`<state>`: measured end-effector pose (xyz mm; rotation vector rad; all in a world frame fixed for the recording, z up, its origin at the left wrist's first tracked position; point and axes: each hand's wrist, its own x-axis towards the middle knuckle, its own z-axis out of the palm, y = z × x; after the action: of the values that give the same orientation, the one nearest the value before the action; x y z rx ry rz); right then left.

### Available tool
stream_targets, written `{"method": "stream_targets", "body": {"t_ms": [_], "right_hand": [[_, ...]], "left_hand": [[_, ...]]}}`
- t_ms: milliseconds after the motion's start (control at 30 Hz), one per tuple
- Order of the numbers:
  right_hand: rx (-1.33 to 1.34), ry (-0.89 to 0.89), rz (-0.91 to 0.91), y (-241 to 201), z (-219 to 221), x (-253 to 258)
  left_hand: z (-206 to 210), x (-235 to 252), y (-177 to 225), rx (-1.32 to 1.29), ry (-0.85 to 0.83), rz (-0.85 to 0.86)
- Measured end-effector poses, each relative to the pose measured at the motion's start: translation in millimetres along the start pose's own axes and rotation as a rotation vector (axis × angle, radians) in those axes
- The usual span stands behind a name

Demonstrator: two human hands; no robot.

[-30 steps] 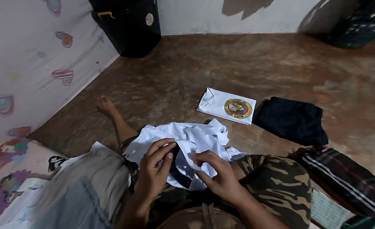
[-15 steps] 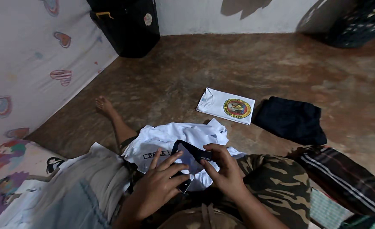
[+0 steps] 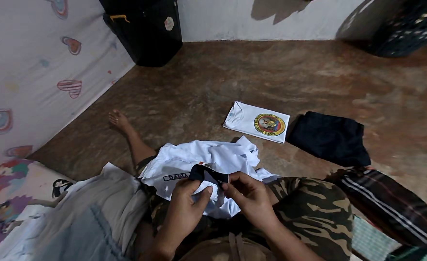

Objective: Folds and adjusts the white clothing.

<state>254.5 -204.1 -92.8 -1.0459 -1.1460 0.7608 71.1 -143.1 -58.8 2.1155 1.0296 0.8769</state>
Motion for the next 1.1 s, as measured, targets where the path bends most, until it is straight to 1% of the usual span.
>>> {"method": "stream_targets", "body": {"t_ms": [100, 233, 367, 467, 567, 633, 700, 767, 867, 900, 967, 1100], "right_hand": [[0.000, 0.010, -0.013, 0.3, 0.7, 0.4], [-0.023, 0.014, -0.056, 1.5, 4.6, -0.4], [-0.119, 0.013, -0.104, 3.8, 8.2, -0.6], [-0.160, 0.022, -0.114, 5.6, 8.9, -0.2], [-0.306, 0.032, -0.158, 7.1, 7.4, 1.4], [-0.389, 0.042, -0.171, 6.9, 5.1, 3.0], [-0.380, 0.044, -0.133, 5.1, 3.5, 2.6], [-0.269, 0.041, -0.068, 2.9, 2.9, 1.7], [-0.098, 0.022, 0.007, 1.9, 3.7, 2.0], [-0.080, 0.018, 0.027, 2.6, 4.7, 2.3], [-0.074, 0.010, 0.071, 4.1, 8.1, 2.2], [-0.056, 0.011, 0.142, 9.3, 12.2, 1.4]], "left_hand": [[-0.2, 2.4, 0.4, 0.033, -0.008, 0.007], [3.3, 7.2, 2.1, 0.068, 0.035, -0.003], [4.7, 10.4, 8.1, 0.070, 0.036, -0.053], [6.2, 11.4, 10.5, -0.002, -0.004, -0.093], [10.4, 12.1, 10.4, -0.031, -0.001, -0.129], [13.3, 11.6, 9.5, 0.049, 0.027, -0.103], [17.1, 10.7, 9.5, 0.227, 0.097, -0.009], [19.8, 12.9, 6.2, 0.413, 0.169, 0.097], [21.2, 14.6, 3.0, 0.544, 0.187, 0.155], [21.8, 14.8, 3.0, 0.535, 0.177, 0.154], [21.8, 15.3, 5.3, 0.425, 0.133, 0.099], [19.2, 16.3, 5.0, 0.112, 0.052, -0.138]]}}
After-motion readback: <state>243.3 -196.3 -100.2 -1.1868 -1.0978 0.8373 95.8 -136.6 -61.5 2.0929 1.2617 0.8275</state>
